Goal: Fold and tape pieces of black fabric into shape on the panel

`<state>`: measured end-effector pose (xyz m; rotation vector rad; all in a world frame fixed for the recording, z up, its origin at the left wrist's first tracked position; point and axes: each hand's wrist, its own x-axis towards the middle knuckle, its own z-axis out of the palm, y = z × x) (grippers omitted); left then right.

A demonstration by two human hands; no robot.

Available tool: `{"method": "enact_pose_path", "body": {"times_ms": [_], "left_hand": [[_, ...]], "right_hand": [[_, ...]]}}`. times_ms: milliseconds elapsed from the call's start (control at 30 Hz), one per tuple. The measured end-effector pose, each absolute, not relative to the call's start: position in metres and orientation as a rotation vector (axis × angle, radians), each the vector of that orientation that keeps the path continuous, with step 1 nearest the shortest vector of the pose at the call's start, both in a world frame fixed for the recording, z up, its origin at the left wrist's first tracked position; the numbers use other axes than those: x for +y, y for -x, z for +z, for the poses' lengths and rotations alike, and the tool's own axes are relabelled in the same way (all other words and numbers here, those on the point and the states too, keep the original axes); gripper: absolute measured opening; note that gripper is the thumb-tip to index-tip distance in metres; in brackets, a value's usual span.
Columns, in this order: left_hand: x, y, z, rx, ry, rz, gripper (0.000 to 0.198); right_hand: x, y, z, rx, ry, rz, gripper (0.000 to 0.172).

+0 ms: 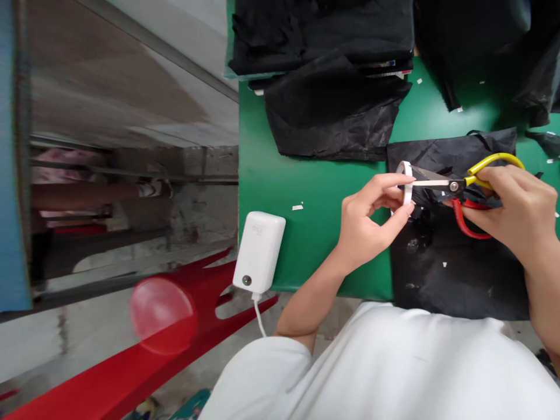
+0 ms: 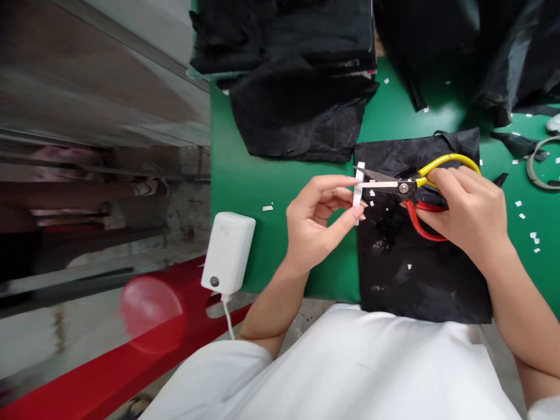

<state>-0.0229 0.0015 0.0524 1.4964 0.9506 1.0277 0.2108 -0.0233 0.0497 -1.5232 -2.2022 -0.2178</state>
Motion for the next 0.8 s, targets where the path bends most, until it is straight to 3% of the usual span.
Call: {"method": "enact_pose_path", "body": {"times_ms": [800], "left_hand": [[0.0024, 0.0232, 0.0537, 1.013, -1.554, 1.018, 0.022]], "right_hand": [[-0.0246, -0.2114, 0.0488, -2.198, 1.504, -0.543, 0.007]]}}
